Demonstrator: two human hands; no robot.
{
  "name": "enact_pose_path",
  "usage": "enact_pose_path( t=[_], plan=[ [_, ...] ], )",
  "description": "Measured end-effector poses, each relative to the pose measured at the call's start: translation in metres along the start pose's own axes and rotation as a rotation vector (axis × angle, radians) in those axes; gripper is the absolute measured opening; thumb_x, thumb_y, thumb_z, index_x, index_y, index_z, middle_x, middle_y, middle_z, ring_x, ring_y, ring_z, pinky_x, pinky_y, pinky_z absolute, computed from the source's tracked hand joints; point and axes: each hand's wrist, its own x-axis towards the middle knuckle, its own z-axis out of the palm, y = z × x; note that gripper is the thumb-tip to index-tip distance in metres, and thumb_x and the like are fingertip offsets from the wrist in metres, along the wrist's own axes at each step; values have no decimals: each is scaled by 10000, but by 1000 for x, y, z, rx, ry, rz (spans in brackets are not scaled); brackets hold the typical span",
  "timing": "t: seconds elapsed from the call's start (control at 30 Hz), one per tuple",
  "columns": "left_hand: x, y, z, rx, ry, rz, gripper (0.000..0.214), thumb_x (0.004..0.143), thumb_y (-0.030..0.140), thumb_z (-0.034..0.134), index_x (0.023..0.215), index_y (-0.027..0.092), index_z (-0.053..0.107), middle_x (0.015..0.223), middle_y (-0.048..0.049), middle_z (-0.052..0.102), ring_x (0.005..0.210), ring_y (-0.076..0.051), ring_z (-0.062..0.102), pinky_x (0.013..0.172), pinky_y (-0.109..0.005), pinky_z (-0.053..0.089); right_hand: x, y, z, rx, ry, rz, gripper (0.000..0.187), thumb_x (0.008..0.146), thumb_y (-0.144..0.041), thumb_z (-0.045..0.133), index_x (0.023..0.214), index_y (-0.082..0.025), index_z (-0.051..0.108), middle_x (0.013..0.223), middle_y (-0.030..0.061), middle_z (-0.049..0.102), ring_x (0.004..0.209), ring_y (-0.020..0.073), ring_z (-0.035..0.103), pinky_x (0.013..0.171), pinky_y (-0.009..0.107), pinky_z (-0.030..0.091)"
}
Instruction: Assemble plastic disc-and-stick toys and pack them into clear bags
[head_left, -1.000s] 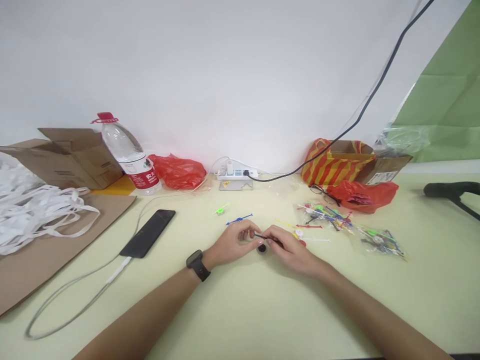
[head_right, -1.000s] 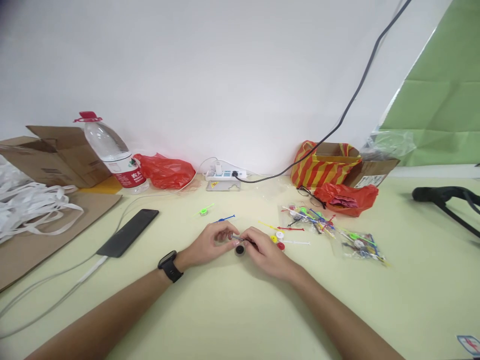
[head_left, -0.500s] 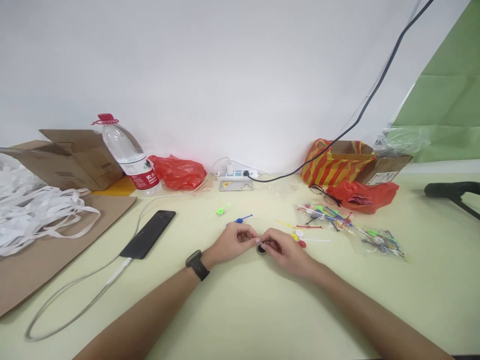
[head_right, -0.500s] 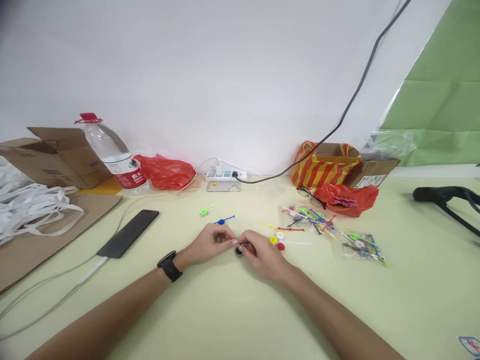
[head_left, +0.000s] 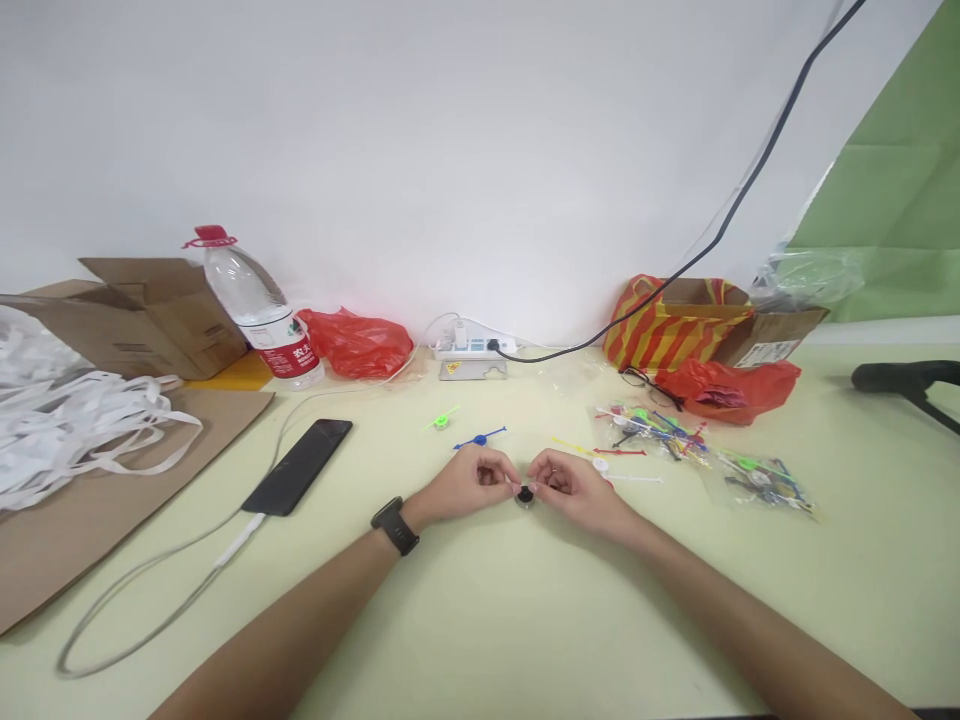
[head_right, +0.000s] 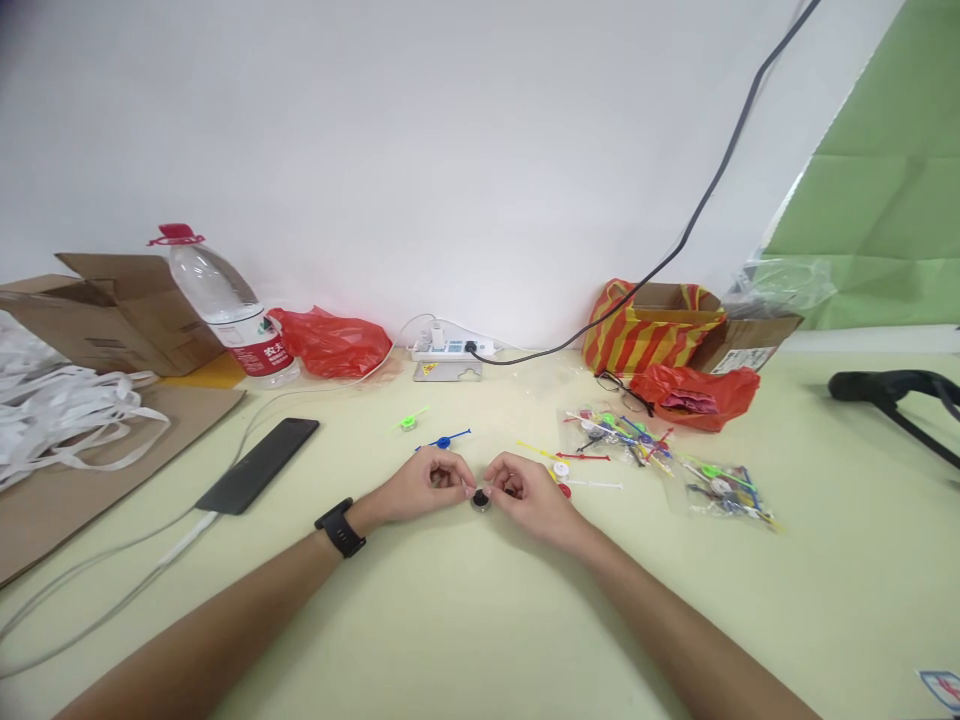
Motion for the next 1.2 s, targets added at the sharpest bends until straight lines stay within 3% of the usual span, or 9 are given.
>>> enact_pose_path(
  t=[0.47,0.77,0.87,1.0,1.13,1.2],
  plan=[
    [2,5,4,29,-3,8,250,908,414,693,951,176,756,712,2,614,645,-127,511,607,-250,382,6,0,-2,59,-15,49,372,831,-511,775,878,-173,628,771,-14,582,615,104,472,540,236,356],
    [7,6,8,36,70,-12,239,806,341,783,985,185,750,780,15,554,704,-133,511,647,-257,389,9,1,-2,109,-36,101,421,749,-519,845,835,-176,616,666,-43,532,589,107,451,524,233,330],
    [6,6,8,49,85,-1,229,790,307,789,981,189,744,801,10,562,727,-141,527,668,-262,411,7,-2,-1,43,-38,96,366,785,-487,813,831,-178,622,651,-44,528,577,108,445,516,234,322],
    [4,4,6,32,154,49,278,802,335,800,1036,198,740,874,-11,604,746,-142,533,677,-261,427,1,-7,-3,-148,41,50,279,877,-458,710,893,-189,638,755,-13,617,565,104,460,516,243,334],
    [6,-1,4,-74,288,27,275,906,423,711,1025,175,719,812,-9,597,666,-125,504,618,-256,394,-5,-17,-10,-253,145,31,318,944,-514,606,963,-200,646,968,29,698,499,73,399,489,253,317],
    [8,-2,3,-105,357,48,274,922,430,697,986,164,715,796,-18,612,700,-140,533,647,-267,408,-8,-26,-13,-220,173,58,366,946,-558,590,986,-201,660,902,26,692,481,77,386,480,252,318]
  ],
)
